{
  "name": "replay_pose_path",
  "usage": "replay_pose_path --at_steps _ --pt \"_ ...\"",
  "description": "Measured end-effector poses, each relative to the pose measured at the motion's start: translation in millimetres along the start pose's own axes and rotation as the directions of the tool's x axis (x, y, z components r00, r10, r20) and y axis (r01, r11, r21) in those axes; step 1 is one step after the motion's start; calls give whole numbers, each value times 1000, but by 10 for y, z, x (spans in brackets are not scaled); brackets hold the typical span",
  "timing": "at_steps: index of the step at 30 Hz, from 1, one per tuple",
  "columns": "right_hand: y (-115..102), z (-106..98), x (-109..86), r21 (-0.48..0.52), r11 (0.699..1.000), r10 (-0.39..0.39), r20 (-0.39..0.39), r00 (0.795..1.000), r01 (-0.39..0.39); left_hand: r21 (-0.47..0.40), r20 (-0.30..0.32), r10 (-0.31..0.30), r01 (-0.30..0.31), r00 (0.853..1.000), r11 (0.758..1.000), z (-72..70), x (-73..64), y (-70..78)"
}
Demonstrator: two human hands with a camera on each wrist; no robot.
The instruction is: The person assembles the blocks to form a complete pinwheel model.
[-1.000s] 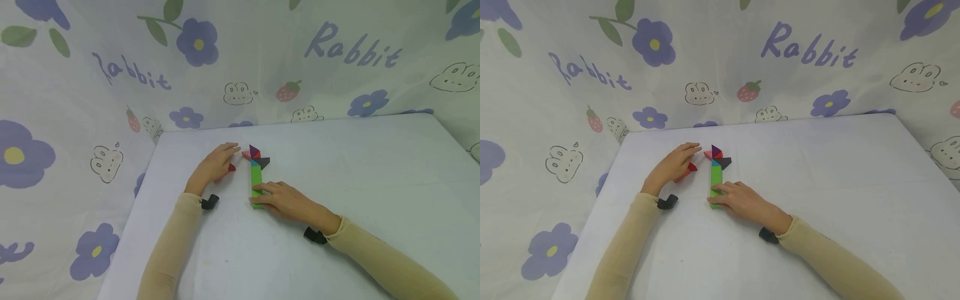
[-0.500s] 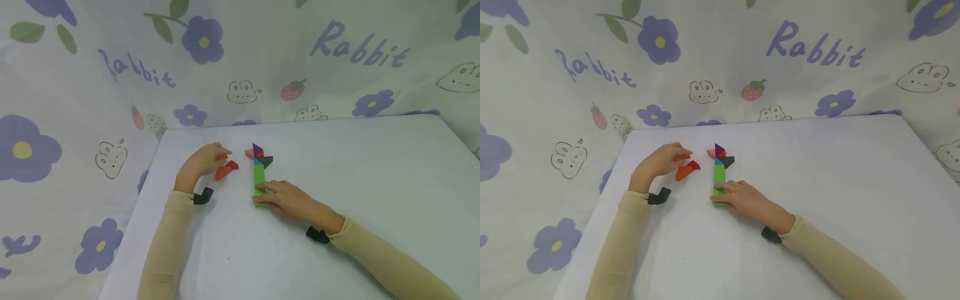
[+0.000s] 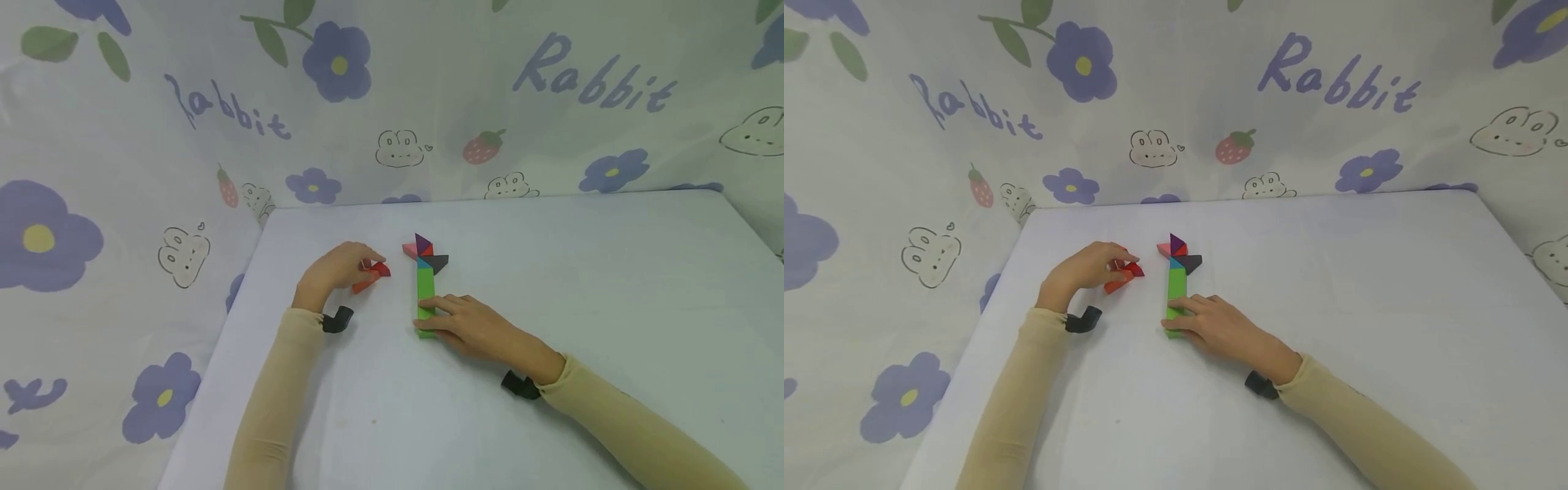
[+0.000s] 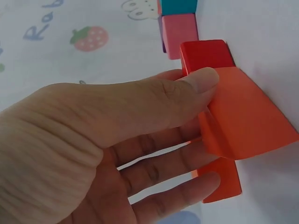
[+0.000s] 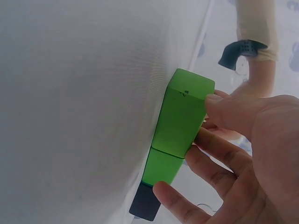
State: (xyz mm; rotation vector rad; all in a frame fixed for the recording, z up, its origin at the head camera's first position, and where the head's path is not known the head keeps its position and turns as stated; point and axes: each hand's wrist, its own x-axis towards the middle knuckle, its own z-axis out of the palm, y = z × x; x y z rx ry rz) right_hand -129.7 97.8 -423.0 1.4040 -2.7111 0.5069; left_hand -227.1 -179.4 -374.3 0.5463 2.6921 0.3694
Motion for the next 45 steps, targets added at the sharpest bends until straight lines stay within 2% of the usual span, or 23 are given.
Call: replay_pose_path --at_steps 12,23,29,37,45 --pt "3 -9 -1 -2 1000 -8 -7 1000 8 -76 72 66 -60 995 995 -57 -15 -117" --pt "8 -2 3 -7 1000 -12 -5 1000 12 -161 113 55 -36 992 986 -93 -86 -223" --pt "10 2 3 -9 1000 -11 -2 1000 11 -181 152 36 -8 988 983 -93 -85 -220" --pt "11 2 -2 14 1000 -5 -21 1000 5 -194 188 81 -44 979 980 -76 -59 -217" --pt "9 9 6 26 1000 5 -14 1000 -4 -198 214 67 -24 975 980 -80 -77 -184"
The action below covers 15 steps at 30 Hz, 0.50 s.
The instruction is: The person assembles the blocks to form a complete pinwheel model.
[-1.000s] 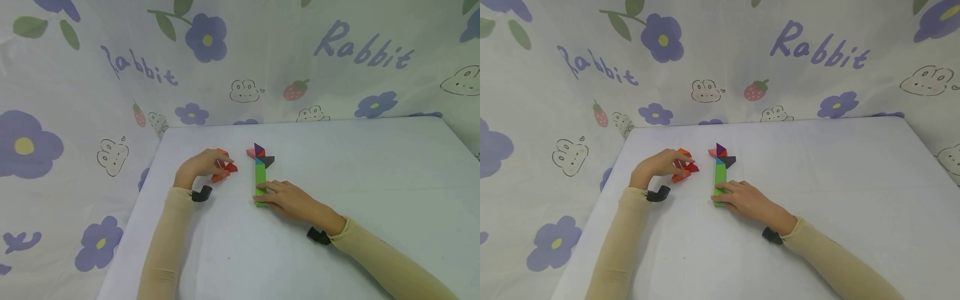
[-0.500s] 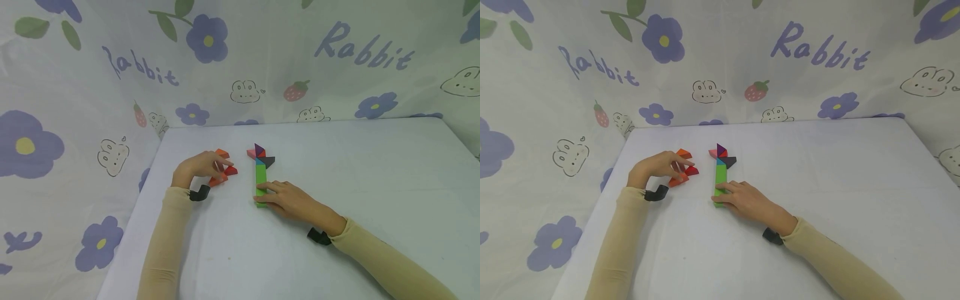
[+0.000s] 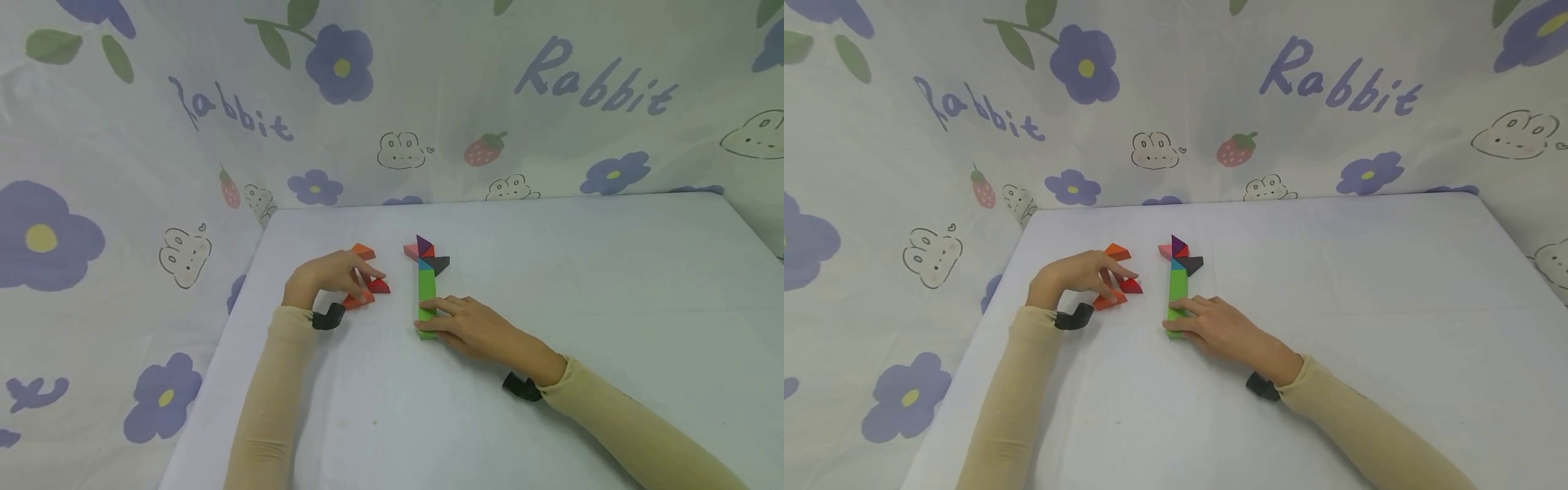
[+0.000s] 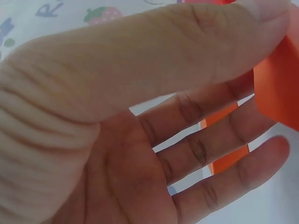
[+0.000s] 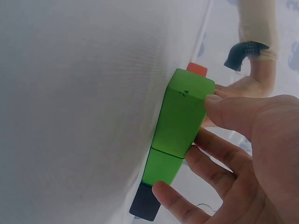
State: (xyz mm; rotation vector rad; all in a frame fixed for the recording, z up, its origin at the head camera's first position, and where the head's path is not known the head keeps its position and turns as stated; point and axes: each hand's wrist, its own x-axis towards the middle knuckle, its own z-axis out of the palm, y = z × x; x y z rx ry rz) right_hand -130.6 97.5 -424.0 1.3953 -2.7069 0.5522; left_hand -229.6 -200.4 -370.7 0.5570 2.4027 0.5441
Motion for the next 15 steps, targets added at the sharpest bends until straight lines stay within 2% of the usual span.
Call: replay_pose_path --at_steps 6,9,11,15 --pt "8 15 -7 -5 1000 -1 -7 1000 1 -5 -22 -10 10 1000 1000 -28 -43 0" --pt "14 23 -7 -14 1000 -11 -14 1000 11 -14 -101 -18 17 995 1000 -80 -96 -43" --pt "16 24 -8 -22 1000 -14 -10 1000 14 -5 -191 -15 14 981 1000 -118 -128 -94" --pt "15 20 -10 -28 1000 -11 8 1000 11 37 -344 -5 19 939 999 -179 -161 -191"
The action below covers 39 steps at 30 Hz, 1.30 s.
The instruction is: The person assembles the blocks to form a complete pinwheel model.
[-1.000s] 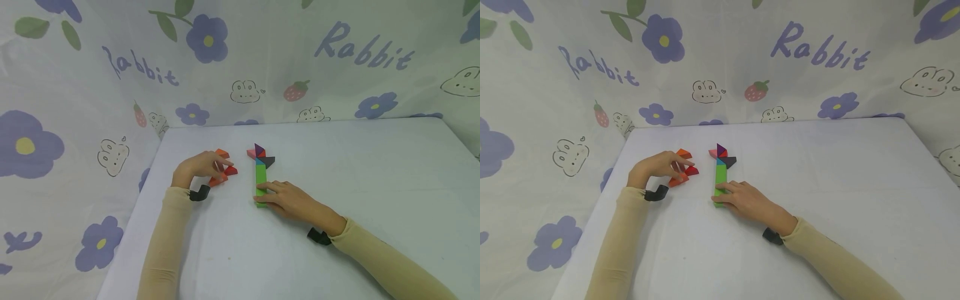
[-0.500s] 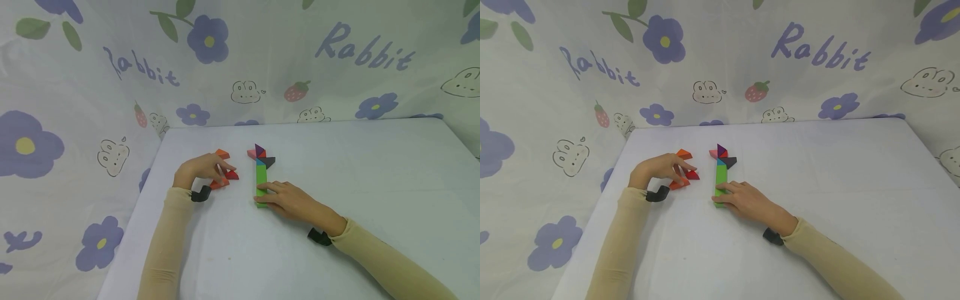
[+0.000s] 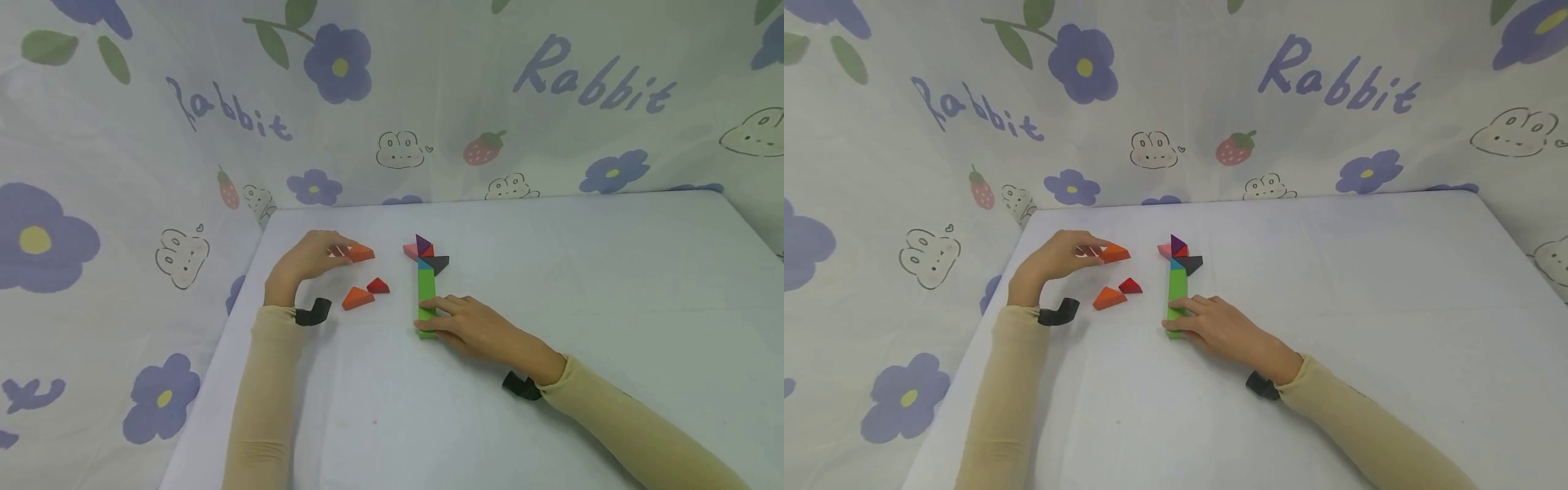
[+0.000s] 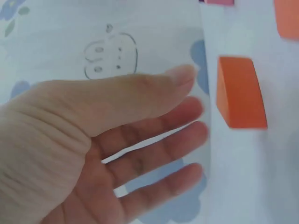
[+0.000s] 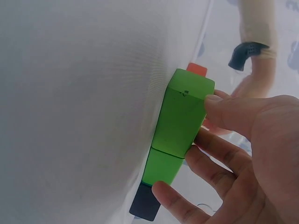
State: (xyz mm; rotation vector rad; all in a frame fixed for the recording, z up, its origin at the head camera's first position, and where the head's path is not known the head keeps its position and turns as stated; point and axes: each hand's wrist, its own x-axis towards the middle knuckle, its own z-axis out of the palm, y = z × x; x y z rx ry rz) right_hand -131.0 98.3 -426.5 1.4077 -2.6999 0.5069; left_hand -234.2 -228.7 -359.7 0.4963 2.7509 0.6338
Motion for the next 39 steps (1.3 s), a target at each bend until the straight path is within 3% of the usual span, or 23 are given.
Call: replay_pose_path --at_steps 5,12,23,39 --pt "0 2 -1 -4 1000 1 2 1000 -1 22 -57 -27 28 998 999 -7 38 -97" --pt "3 11 -6 -2 1000 2 -1 1000 -2 13 -47 -33 34 998 999 73 125 -223" --pt "4 9 2 -4 1000 -7 -8 1000 7 26 -45 2 -1 999 1000 149 183 -279" --pt "-2 -5 -4 -2 1000 3 -2 1000 -3 24 -37 27 -26 999 999 234 232 -165"
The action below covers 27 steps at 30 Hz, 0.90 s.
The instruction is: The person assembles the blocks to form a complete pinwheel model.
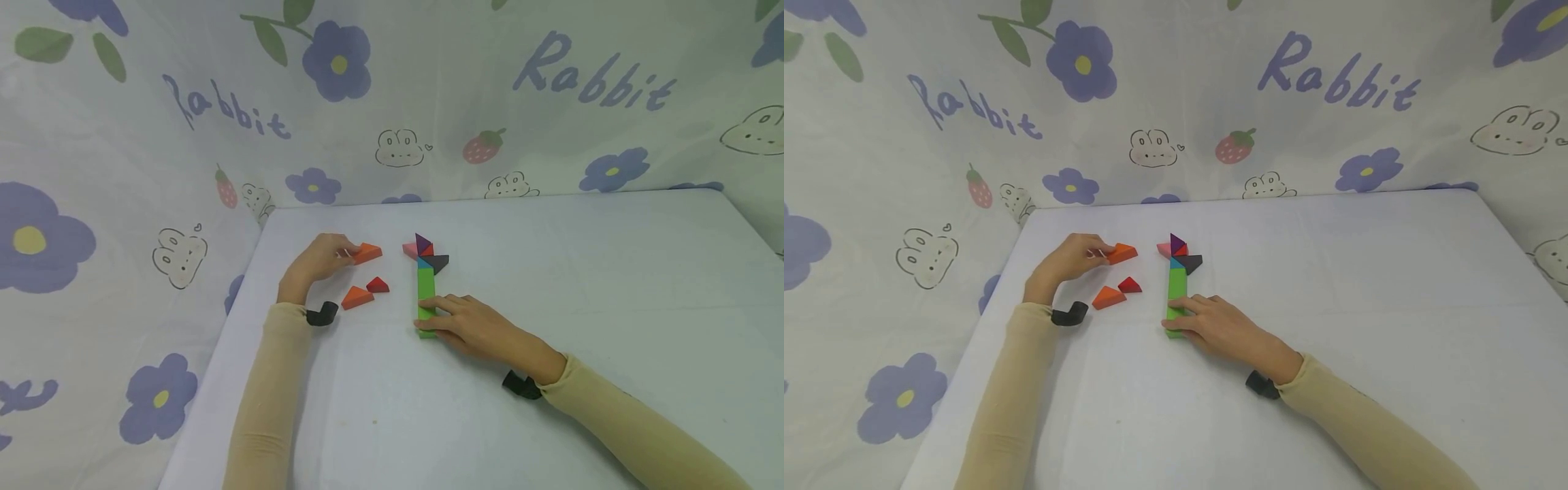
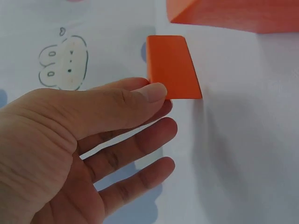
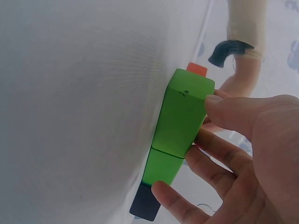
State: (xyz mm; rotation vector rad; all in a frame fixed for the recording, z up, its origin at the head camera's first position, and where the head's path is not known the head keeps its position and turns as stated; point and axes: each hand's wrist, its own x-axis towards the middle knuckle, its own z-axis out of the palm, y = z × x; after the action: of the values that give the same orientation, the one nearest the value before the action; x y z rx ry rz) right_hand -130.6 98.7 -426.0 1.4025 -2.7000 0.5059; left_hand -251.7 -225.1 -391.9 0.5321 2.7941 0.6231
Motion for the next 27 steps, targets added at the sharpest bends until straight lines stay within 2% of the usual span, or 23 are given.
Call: replay_pose_path --at_steps 4,7,14,23,27 --pt "0 4 4 3 1000 4 6 1000 -4 -20 6 -28 28 1000 999 20 17 35" --pt "3 9 5 4 1000 3 4 1000 -3 -28 7 -27 27 1000 999 31 25 66" --pt "9 18 6 0 1000 1 2 1000 -1 -13 -23 22 -23 999 1000 79 63 103" --pt "8 15 4 -5 1000 -7 -5 1000 6 -12 -42 56 -57 998 998 187 132 170" --pt "12 25 1 -8 1000 -11 -12 1000 11 16 -41 87 -87 995 996 219 152 215"
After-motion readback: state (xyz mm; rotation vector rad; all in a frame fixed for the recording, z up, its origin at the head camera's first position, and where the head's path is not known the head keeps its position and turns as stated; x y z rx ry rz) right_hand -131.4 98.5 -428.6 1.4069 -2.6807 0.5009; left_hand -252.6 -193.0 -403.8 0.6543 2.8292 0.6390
